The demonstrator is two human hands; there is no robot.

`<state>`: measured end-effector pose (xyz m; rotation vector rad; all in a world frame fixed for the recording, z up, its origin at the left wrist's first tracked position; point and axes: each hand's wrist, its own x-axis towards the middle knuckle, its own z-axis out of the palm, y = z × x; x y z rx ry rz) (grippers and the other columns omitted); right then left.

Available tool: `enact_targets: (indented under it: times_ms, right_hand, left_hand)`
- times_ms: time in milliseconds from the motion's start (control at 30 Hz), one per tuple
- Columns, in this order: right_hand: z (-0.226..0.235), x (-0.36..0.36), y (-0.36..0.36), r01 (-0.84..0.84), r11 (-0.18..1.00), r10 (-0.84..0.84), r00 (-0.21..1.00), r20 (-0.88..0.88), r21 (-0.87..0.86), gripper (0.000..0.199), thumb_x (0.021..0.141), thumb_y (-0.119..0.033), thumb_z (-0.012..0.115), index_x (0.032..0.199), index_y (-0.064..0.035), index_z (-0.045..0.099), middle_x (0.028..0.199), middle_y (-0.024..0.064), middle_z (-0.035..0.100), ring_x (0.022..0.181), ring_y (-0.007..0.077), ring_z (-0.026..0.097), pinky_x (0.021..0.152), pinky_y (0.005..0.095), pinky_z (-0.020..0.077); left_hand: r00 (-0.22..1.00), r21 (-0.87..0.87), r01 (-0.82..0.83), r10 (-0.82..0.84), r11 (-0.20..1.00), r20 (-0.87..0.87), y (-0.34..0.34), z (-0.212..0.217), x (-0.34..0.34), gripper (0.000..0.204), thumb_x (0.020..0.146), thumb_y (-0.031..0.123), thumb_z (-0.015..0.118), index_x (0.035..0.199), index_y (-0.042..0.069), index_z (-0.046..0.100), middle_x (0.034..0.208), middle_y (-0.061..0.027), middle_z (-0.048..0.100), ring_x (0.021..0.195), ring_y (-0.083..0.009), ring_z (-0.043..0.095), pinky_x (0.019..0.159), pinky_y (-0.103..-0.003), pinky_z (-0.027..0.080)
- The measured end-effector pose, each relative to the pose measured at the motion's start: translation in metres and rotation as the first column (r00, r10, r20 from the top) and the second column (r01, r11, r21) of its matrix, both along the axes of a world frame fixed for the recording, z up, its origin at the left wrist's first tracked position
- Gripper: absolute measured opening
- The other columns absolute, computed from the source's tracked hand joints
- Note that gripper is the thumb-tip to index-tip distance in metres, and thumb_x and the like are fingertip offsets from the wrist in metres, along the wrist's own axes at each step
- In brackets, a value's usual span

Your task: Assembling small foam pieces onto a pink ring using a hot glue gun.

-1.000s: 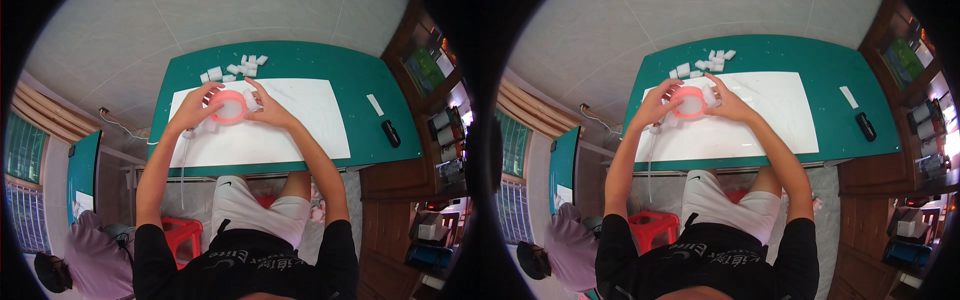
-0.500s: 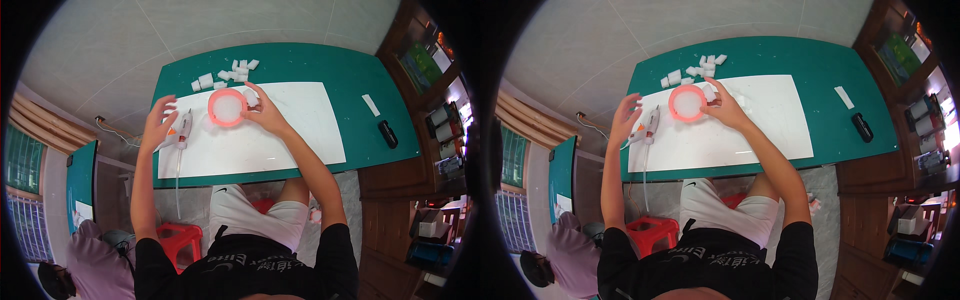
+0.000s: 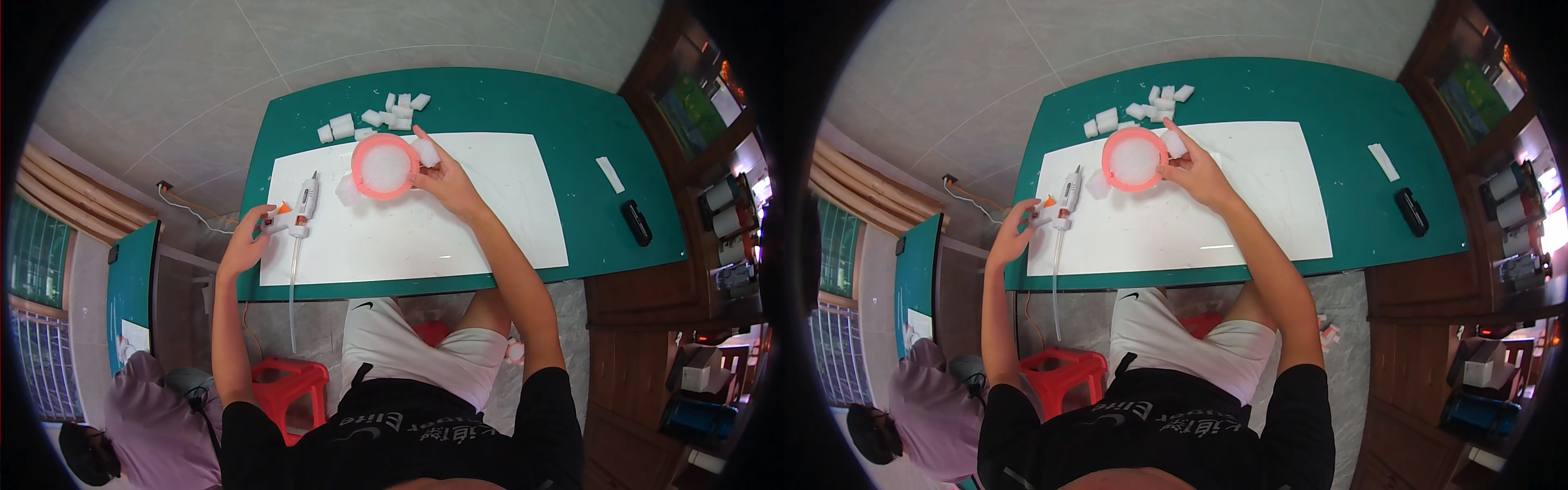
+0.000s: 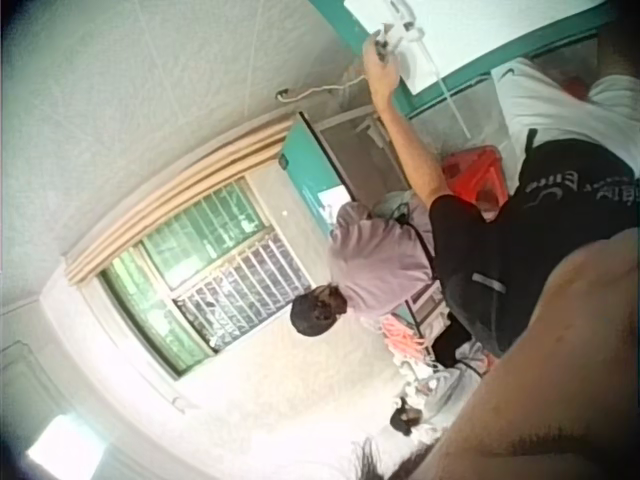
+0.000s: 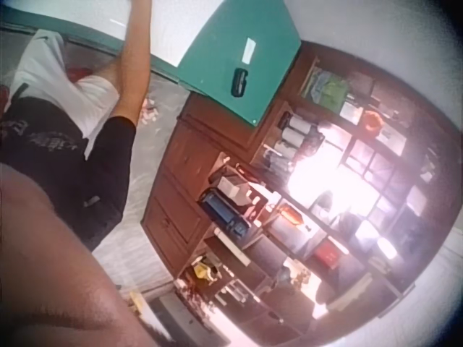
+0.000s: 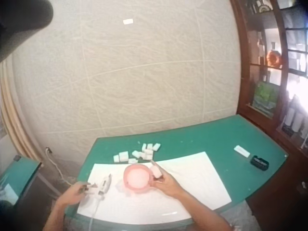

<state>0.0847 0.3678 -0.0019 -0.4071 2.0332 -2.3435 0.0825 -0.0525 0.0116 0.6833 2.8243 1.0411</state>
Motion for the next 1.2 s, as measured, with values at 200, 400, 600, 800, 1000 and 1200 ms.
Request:
enact_targets:
  times_ms: [200,400,600,800,1000,1200]
  right_hand:
    - [-0.001,0.0,0.003,0.027,1.0,-0.027,0.999,-0.021,0.01,0.082,0.084,-0.007,0.073,0.154,-0.0161,0.032,0.111,0.0099,0.06,0.097,0.0157,0.059,0.089,0.0295,0.0503]
    - [0.002,0.002,0.002,0.092,0.99,-0.09,0.996,-0.019,0.109,0.083,0.082,-0.007,0.073,0.154,-0.0157,0.032,0.143,0.012,0.047,0.114,0.0207,0.055,0.097,0.0328,0.0467]
    - [0.002,0.002,0.005,0.113,0.978,-0.099,0.991,-0.085,0.175,0.086,0.082,-0.013,0.075,0.155,-0.0206,0.029,0.157,0.0122,0.032,0.141,0.0291,0.035,0.111,0.0428,0.0348]
    - [-0.004,-0.002,0.007,0.1,0.986,-0.09,0.993,-0.072,0.137,0.086,0.082,-0.014,0.076,0.154,-0.0221,0.03,0.156,0.0132,0.034,0.143,0.0304,0.033,0.113,0.0453,0.0321]
    - [0.002,0.003,0.006,0.143,0.979,-0.131,0.987,-0.093,0.144,0.087,0.082,-0.008,0.075,0.154,-0.0199,0.03,0.154,0.0139,0.036,0.138,0.0293,0.04,0.112,0.0421,0.0347]
    - [0.007,0.005,0.003,0.19,0.973,-0.177,0.979,-0.102,0.129,0.089,0.081,-0.004,0.076,0.155,-0.0166,0.029,0.146,0.0136,0.045,0.125,0.0229,0.051,0.108,0.0372,0.0387]
  left_hand:
    - [0.999,-0.05,0.037,-0.035,0.998,0.027,0.009,0.007,0.0,0.064,0.071,-0.009,0.05,0.134,0.004,0.049,0.137,-0.0175,0.048,0.125,-0.0326,0.05,0.104,-0.036,0.042]
    - [0.991,-0.161,0.111,-0.121,0.981,-0.056,0.023,0.007,-0.009,0.065,0.07,-0.01,0.053,0.133,0.004,0.05,0.138,-0.0181,0.048,0.125,-0.0348,0.049,0.104,-0.038,0.043]
    - [0.989,-0.234,0.118,-0.136,0.965,-0.064,0.029,0.01,-0.011,0.057,0.07,-0.007,0.056,0.126,0.003,0.053,0.129,-0.014,0.055,0.119,-0.0326,0.052,0.099,-0.038,0.044]
    - [0.947,-0.242,0.128,-0.191,0.962,-0.258,0.037,0.002,-0.015,0.049,0.068,-0.008,0.054,0.117,0.003,0.055,0.119,-0.0138,0.056,0.105,-0.0339,0.053,0.091,-0.04,0.045]
    - [0.904,-0.318,0.1,-0.22,0.943,-0.367,0.037,-0.008,-0.02,0.049,0.067,-0.009,0.055,0.116,0.001,0.055,0.12,-0.0126,0.055,0.105,-0.0352,0.052,0.09,-0.041,0.045]
    - [0.817,-0.102,-0.024,-0.039,0.995,-0.575,0.035,-0.009,-0.027,0.036,0.079,0.0,0.063,0.115,0.001,0.056,0.115,-0.016,0.058,0.103,-0.0357,0.057,0.089,-0.04,0.047]
